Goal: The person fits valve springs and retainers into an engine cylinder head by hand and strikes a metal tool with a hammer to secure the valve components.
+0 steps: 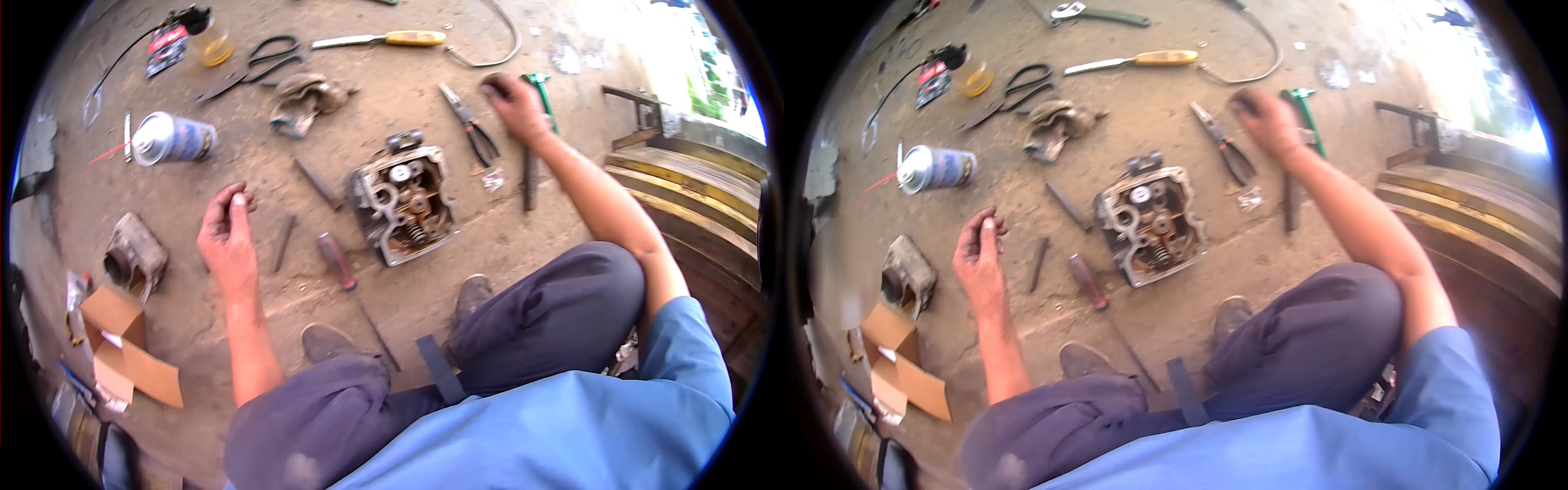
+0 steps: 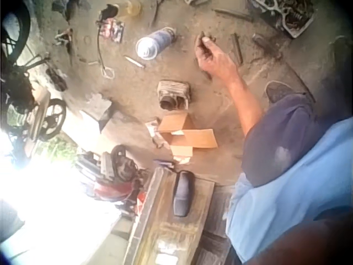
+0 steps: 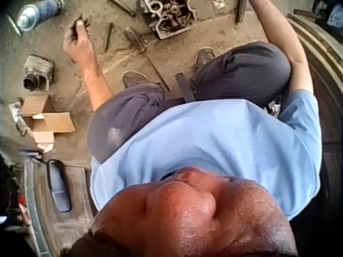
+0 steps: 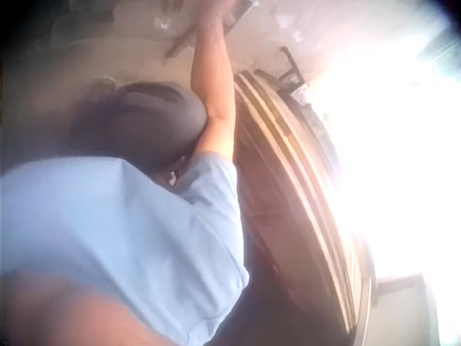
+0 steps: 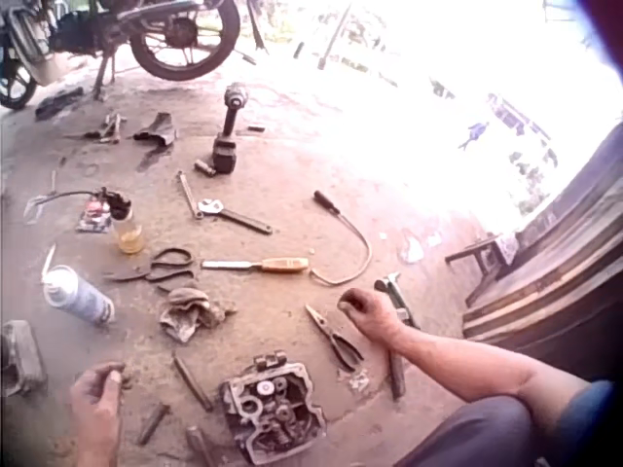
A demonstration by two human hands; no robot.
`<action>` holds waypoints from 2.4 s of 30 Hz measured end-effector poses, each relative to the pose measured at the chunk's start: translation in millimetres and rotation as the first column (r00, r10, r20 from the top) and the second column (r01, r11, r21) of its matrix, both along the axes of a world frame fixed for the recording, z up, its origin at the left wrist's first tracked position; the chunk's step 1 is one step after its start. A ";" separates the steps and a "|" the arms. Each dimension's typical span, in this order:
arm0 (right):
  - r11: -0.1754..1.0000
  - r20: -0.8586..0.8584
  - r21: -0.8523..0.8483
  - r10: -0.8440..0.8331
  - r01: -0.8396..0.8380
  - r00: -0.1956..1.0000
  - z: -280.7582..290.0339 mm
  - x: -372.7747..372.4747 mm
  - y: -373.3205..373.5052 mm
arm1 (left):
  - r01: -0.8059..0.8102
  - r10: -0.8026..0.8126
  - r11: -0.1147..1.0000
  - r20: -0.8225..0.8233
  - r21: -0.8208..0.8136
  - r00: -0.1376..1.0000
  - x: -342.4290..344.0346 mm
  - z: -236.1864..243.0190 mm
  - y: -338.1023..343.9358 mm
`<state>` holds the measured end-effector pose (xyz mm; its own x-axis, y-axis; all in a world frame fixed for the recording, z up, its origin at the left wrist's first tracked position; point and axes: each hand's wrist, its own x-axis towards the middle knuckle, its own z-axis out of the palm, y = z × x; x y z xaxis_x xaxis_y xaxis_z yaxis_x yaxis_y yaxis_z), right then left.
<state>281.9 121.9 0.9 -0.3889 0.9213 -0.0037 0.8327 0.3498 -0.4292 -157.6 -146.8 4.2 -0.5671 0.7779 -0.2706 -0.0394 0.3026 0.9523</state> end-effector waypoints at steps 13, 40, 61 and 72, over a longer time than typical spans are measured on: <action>0.902 0.184 -0.073 -0.408 0.426 0.894 -33.6 162.3 -54.9 | 0.036 -0.329 0.918 -0.711 -0.394 0.622 -93.7 -40.4 -50.0; 0.694 -0.354 -0.703 -0.531 0.156 0.770 89.5 82.3 -77.9 | 0.360 -0.489 0.859 0.374 0.365 0.788 170.5 33.6 125.2; 0.903 -0.079 -0.071 0.418 -0.424 0.905 249.2 -122.1 -65.5 | 0.499 -0.548 0.817 0.119 0.289 0.828 177.3 25.2 132.2; 0.945 -0.093 0.011 0.327 -0.327 0.940 189.3 -104.1 -36.0 | 0.360 -0.463 0.866 0.288 0.347 0.838 175.2 11.0 136.9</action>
